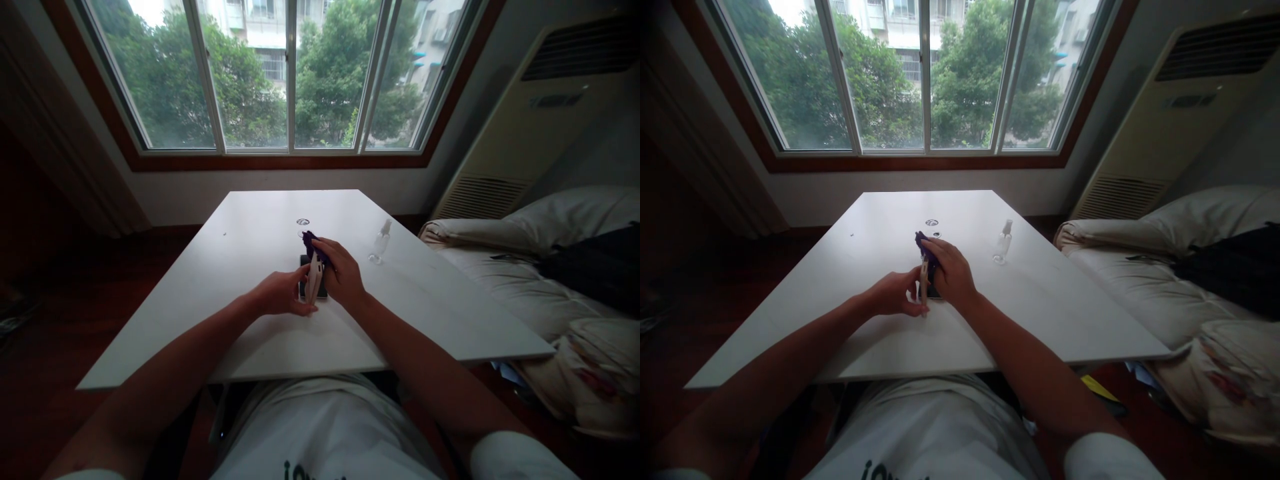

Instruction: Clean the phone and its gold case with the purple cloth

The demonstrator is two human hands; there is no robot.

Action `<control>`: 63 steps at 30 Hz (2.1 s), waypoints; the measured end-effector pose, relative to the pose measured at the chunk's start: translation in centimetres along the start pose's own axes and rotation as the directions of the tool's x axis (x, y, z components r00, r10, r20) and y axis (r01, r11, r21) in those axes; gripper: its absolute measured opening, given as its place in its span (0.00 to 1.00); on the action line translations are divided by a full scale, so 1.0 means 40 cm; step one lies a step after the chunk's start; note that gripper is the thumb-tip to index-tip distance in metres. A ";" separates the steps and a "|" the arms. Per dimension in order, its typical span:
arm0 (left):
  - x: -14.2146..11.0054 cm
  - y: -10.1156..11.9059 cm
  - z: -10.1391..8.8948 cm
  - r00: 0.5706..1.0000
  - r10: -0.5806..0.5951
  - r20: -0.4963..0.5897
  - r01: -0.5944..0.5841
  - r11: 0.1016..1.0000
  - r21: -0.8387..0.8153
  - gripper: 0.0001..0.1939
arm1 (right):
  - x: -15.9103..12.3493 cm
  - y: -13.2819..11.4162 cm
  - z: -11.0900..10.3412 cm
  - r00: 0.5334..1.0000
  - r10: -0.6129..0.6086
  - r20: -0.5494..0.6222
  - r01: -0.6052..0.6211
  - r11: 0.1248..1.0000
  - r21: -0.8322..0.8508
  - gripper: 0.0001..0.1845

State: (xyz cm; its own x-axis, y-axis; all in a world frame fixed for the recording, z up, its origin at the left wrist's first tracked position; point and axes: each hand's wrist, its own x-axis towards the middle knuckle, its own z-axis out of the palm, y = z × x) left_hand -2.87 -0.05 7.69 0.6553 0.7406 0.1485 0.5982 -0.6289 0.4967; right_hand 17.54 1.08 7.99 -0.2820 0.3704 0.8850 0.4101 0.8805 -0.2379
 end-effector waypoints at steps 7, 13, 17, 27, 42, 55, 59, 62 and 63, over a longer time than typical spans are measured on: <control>0.001 -0.009 0.010 0.999 0.030 -0.013 -0.030 1.000 0.010 0.44 | 0.002 -0.005 -0.008 0.998 -0.046 -0.035 0.047 0.998 0.030 0.28; 0.005 -0.012 0.013 0.999 0.023 -0.032 -0.022 0.999 0.027 0.43 | 0.004 -0.028 -0.009 0.982 -0.186 -0.033 0.188 0.980 0.068 0.25; 0.004 -0.013 0.013 0.999 0.029 -0.020 -0.028 0.999 0.019 0.46 | 0.002 -0.012 -0.007 0.993 -0.115 -0.018 0.116 0.992 0.046 0.28; 0.004 -0.020 0.021 0.999 0.032 -0.033 -0.032 0.999 0.021 0.45 | 0.000 -0.018 -0.007 0.993 -0.117 -0.032 0.118 0.992 0.039 0.28; 0.003 -0.010 0.008 1.000 0.022 -0.012 -0.022 1.000 -0.007 0.46 | -0.004 -0.004 -0.003 0.997 -0.069 -0.022 0.070 0.997 0.023 0.29; 0.004 -0.022 0.021 0.999 0.026 -0.024 -0.027 0.999 -0.024 0.52 | 0.000 0.005 -0.008 0.979 0.067 -0.193 -0.056 0.996 0.063 0.31; 0.006 -0.027 0.025 0.999 0.038 -0.037 -0.039 0.999 -0.006 0.52 | 0.002 -0.022 -0.019 0.985 -0.080 -0.155 0.086 0.996 0.038 0.31; 0.003 -0.022 0.019 0.998 0.050 -0.030 -0.050 0.999 -0.001 0.51 | 0.002 -0.021 -0.011 0.990 -0.131 -0.051 0.133 0.990 0.047 0.30; 0.002 -0.020 0.016 0.999 0.049 -0.023 -0.049 0.999 -0.001 0.50 | 0.002 -0.014 -0.006 0.994 -0.101 -0.033 0.102 0.994 0.047 0.30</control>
State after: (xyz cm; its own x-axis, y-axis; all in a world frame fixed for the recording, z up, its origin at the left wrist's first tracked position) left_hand -3.02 0.36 6.77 0.6729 0.7144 0.1920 0.5654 -0.6640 0.4893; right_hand 17.50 0.52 8.29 -0.2935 0.2700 0.9170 0.3376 0.9268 -0.1648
